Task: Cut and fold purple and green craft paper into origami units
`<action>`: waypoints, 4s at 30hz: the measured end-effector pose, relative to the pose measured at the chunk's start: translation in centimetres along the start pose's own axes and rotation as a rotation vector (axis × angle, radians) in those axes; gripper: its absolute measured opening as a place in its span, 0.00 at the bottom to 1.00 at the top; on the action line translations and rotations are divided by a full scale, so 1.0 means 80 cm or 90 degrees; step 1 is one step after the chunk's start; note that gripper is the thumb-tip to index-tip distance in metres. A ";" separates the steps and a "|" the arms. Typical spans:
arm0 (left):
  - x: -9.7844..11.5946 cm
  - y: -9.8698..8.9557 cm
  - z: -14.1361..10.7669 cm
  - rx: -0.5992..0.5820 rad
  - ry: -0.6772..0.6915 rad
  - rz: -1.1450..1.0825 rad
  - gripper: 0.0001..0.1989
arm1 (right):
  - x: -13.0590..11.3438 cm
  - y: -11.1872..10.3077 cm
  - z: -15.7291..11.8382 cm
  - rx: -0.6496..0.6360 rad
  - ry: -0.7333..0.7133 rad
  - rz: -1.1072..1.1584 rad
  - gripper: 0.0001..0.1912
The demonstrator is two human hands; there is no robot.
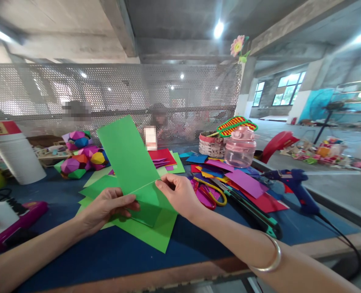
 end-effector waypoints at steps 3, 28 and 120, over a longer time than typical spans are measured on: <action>0.003 0.002 0.000 -0.022 0.013 0.059 0.20 | -0.002 0.002 -0.002 -0.008 -0.003 -0.003 0.18; 0.003 0.012 0.001 -0.026 0.042 0.039 0.21 | -0.007 0.012 -0.006 -0.042 -0.009 -0.017 0.20; -0.006 0.043 -0.013 -0.237 0.465 0.764 0.15 | -0.051 0.100 -0.135 -0.137 -0.212 -0.638 0.29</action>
Point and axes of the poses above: each hand's wrist, its own z-axis towards the middle knuckle, its own y-axis out of the palm, x = y × z, the point moved 6 cm from there along z, towards the middle knuckle, and after that the axes turned 7 degrees about -x, right-handed, at the moved point
